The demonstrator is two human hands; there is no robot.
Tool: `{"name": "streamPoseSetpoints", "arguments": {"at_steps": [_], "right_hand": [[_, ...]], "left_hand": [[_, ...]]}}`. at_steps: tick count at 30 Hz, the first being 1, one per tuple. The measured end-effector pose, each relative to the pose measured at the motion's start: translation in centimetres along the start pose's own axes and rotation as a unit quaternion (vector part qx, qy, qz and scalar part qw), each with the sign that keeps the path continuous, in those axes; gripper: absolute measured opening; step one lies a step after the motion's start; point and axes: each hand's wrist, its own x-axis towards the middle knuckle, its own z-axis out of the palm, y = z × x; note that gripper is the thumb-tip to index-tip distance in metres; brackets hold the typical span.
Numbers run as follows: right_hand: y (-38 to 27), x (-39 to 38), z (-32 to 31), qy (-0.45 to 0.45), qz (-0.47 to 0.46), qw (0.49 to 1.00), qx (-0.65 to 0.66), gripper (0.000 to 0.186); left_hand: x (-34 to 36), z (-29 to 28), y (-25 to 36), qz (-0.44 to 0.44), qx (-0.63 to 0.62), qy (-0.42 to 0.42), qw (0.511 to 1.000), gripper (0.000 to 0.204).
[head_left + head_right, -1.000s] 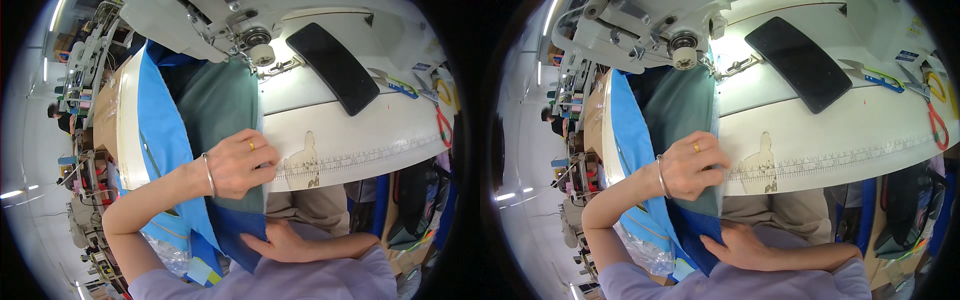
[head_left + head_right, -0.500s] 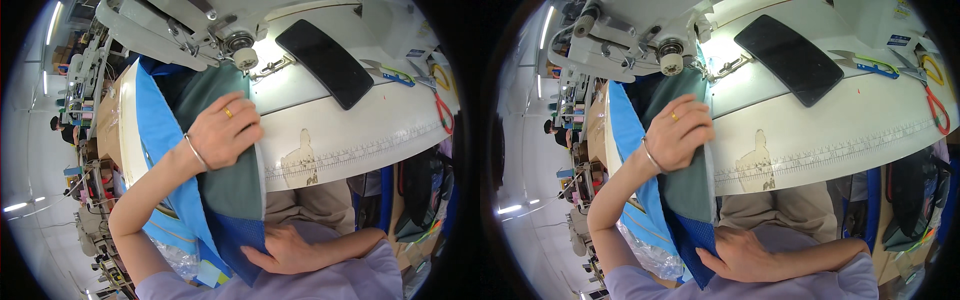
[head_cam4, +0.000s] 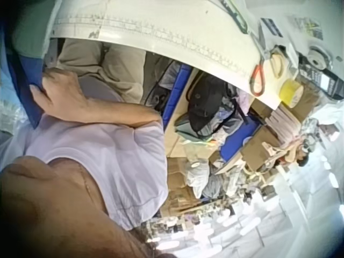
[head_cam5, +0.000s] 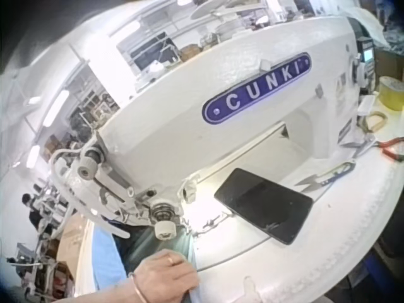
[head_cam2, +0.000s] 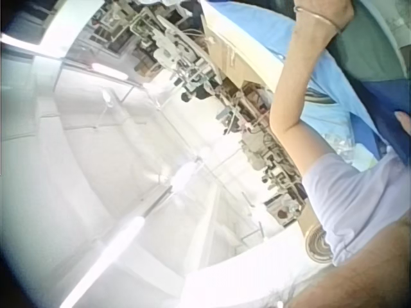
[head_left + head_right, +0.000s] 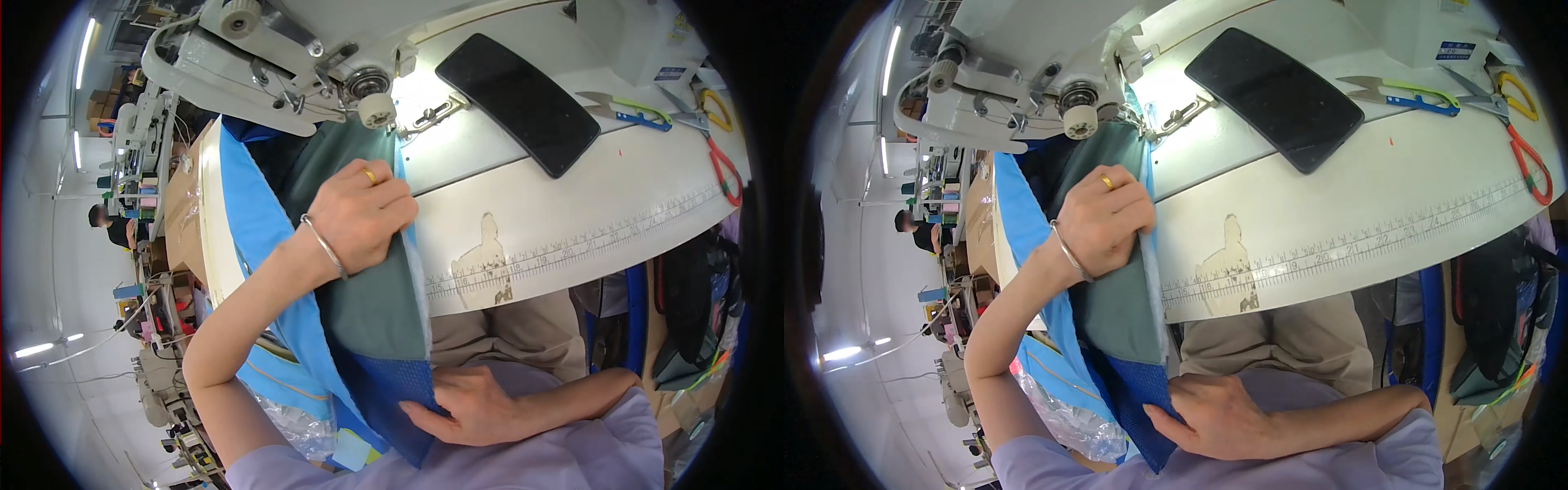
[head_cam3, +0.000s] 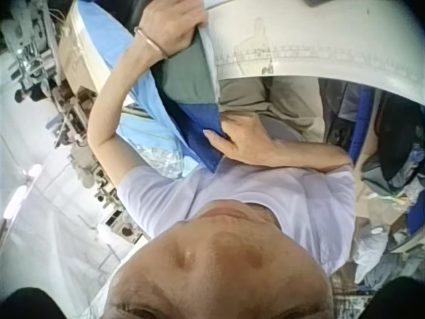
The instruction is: The person sews a blue and green fabric bag using an industrial sewing machine. They align the edges of the bag, guide the fabric under the needle, and sew along the seams. The person frequently adjusts the bag's position and flips it to sew different sections.
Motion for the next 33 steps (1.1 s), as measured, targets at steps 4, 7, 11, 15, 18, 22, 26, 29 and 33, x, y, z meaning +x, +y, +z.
{"name": "streamPoseSetpoints", "arguments": {"at_steps": [4,7,11,15,18,22,26,29,33], "right_hand": [[1.6,-1.1,1.0,0.018,0.040,0.999,0.018,0.038],[2.6,-1.8,1.4,0.029,0.096,0.993,0.059,0.038],[4.2,-2.3,1.9,0.033,0.126,0.988,0.079,0.035],[4.6,-2.4,1.8,0.036,0.110,0.991,0.068,0.034],[4.9,-2.8,1.8,0.014,0.118,0.992,0.046,0.034],[4.5,-2.4,1.5,-0.021,0.193,0.976,0.096,0.034],[3.2,-1.7,0.7,-0.051,0.224,0.966,0.116,0.032],[3.0,-2.2,0.3,-0.091,0.255,0.956,0.111,0.033],[2.7,-2.4,-0.2,-0.128,0.303,0.930,0.163,0.030]], "left_hand": [[0.4,1.0,1.4,0.002,-0.020,-0.010,1.000,0.020],[-0.5,0.9,1.8,-0.039,-0.058,-0.011,0.998,0.021],[-2.1,0.9,3.7,-0.081,-0.040,0.032,0.995,0.035],[-3.2,0.4,5.6,-0.134,-0.008,0.034,0.990,0.049],[-3.7,0.2,6.2,-0.139,-0.003,0.016,0.990,0.052],[-4.1,0.2,5.9,-0.135,-0.018,0.011,0.991,0.056],[-4.0,0.0,5.8,-0.156,-0.038,0.024,0.987,0.059],[-4.6,0.5,6.2,-0.167,-0.074,0.039,0.983,0.059],[-5.4,1.0,6.1,-0.156,-0.053,0.029,0.986,0.056]]}}
